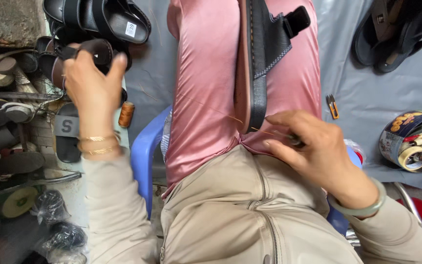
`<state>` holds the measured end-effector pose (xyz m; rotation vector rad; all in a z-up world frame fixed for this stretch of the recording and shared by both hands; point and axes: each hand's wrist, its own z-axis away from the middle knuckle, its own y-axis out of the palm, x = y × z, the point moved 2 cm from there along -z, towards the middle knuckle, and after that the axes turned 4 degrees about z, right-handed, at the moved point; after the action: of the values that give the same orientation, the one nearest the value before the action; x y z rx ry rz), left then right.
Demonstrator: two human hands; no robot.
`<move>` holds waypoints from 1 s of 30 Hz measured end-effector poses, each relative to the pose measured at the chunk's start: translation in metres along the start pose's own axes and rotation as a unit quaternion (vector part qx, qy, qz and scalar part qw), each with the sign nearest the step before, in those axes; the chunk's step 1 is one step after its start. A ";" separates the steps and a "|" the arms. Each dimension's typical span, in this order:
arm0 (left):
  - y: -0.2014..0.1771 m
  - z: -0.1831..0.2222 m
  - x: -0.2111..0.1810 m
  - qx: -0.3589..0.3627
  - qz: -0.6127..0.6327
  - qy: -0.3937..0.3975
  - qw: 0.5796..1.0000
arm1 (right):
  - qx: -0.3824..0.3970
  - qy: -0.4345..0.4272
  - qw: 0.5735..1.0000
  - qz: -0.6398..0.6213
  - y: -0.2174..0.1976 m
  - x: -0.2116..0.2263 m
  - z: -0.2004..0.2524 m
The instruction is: The person stitches the sole of a black sandal by hand using a needle and thread, pulling the thread through the material and securing it.
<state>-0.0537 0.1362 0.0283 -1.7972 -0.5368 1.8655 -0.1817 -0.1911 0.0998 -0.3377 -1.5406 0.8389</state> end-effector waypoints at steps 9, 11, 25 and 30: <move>0.111 0.093 -0.090 0.084 -0.101 0.244 0.961 | -0.021 0.060 0.997 0.043 0.003 -0.012 0.005; 0.114 0.085 -0.104 0.075 -0.016 0.262 0.962 | -0.064 0.115 0.990 0.060 0.000 -0.026 0.011; 0.119 0.081 -0.091 0.087 0.005 0.248 0.965 | -0.065 0.035 0.977 -0.199 -0.001 -0.001 -0.002; 0.112 0.078 -0.098 0.062 0.000 0.278 0.959 | -0.055 0.092 0.950 -0.294 0.006 -0.010 -0.005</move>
<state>-0.1389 -0.0080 0.0454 -2.1076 -0.2043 1.2659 -0.1766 -0.1919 0.0876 -0.0226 -1.4024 0.2462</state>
